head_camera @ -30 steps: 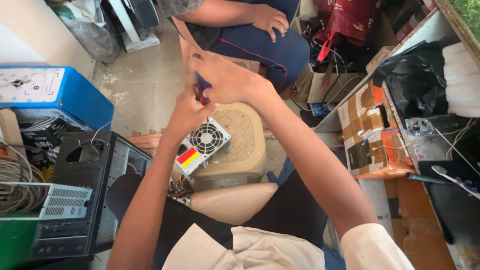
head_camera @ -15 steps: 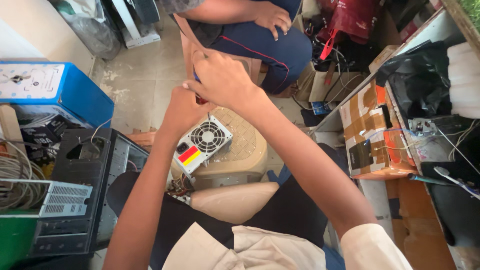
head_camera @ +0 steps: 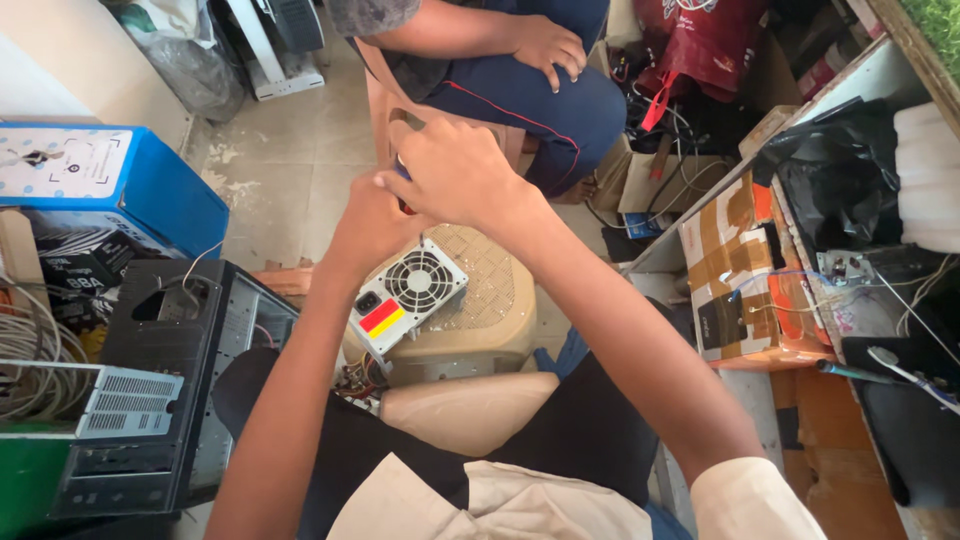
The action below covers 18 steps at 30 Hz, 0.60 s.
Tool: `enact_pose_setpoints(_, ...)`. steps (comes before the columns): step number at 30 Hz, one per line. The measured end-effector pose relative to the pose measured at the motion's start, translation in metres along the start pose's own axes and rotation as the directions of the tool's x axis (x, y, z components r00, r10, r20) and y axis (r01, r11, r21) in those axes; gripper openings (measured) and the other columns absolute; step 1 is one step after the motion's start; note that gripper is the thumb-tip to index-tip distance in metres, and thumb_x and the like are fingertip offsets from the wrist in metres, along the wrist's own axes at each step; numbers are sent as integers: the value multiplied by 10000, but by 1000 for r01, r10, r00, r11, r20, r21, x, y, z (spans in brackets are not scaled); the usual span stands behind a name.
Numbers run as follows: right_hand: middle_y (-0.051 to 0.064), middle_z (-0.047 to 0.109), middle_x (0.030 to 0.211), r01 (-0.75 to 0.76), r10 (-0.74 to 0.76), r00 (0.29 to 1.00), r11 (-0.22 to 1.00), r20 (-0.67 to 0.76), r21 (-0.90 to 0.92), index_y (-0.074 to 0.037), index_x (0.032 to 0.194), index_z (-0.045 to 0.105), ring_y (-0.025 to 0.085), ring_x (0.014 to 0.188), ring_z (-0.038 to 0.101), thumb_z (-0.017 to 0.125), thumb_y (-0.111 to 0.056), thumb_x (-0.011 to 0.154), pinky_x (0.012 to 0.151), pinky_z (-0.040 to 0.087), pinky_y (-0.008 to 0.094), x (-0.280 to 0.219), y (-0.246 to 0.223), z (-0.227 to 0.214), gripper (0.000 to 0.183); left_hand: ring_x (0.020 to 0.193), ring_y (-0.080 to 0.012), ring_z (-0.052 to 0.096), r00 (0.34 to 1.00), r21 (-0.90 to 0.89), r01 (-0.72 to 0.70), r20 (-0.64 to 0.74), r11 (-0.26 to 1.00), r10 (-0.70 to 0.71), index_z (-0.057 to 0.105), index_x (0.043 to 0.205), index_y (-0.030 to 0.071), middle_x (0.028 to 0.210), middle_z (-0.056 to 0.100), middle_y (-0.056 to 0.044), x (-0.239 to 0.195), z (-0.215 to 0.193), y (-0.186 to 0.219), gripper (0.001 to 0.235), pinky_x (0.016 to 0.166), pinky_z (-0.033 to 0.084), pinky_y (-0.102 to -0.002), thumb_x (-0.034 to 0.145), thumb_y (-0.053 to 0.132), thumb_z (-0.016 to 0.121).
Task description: The person uses a screwdriver to remove screws from a computer power supply unit resting on a plastic stool. They repeatedly loosen and tighten screws on the unit's casing while seated cross-legged.
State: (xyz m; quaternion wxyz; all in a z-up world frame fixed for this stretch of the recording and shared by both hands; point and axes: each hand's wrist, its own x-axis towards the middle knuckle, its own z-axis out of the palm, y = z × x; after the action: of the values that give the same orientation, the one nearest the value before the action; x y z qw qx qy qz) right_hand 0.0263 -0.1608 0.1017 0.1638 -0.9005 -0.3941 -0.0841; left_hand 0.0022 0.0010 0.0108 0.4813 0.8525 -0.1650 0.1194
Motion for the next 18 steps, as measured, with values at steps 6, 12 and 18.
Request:
enact_pose_setpoints(6,198,655,1052,133,-197,973,900,116,414,-29,1135,488,377,1018,678,653,-83,819,845,522,474,-1,13,-13,361,889,-176,731,986,-212,-21,156,977,55,631,1174,-53,1010,748,-142,0,-6,-17,417,806,595,-340,822,117,778)
enact_pose_setpoints(12,239,615,1155,263,-184,957,877,-224,401,-5,1242,486,408,1040,646,749,-154,867,886,521,466,-16,5,-1,481,782,-241,716,999,126,27,-43,992,-22,651,1002,-51,856,715,-163,-4,-8,-8,379,722,569,-371,778,156,876)
enact_pose_setpoints(18,123,700,931,-72,273,937,758,-216,648,-16,1024,614,261,759,751,675,-197,940,697,592,377,-32,26,56,208,742,-194,714,980,34,135,-151,990,-128,640,971,-23,819,727,-119,-8,-4,-15,400,717,573,-338,788,219,901)
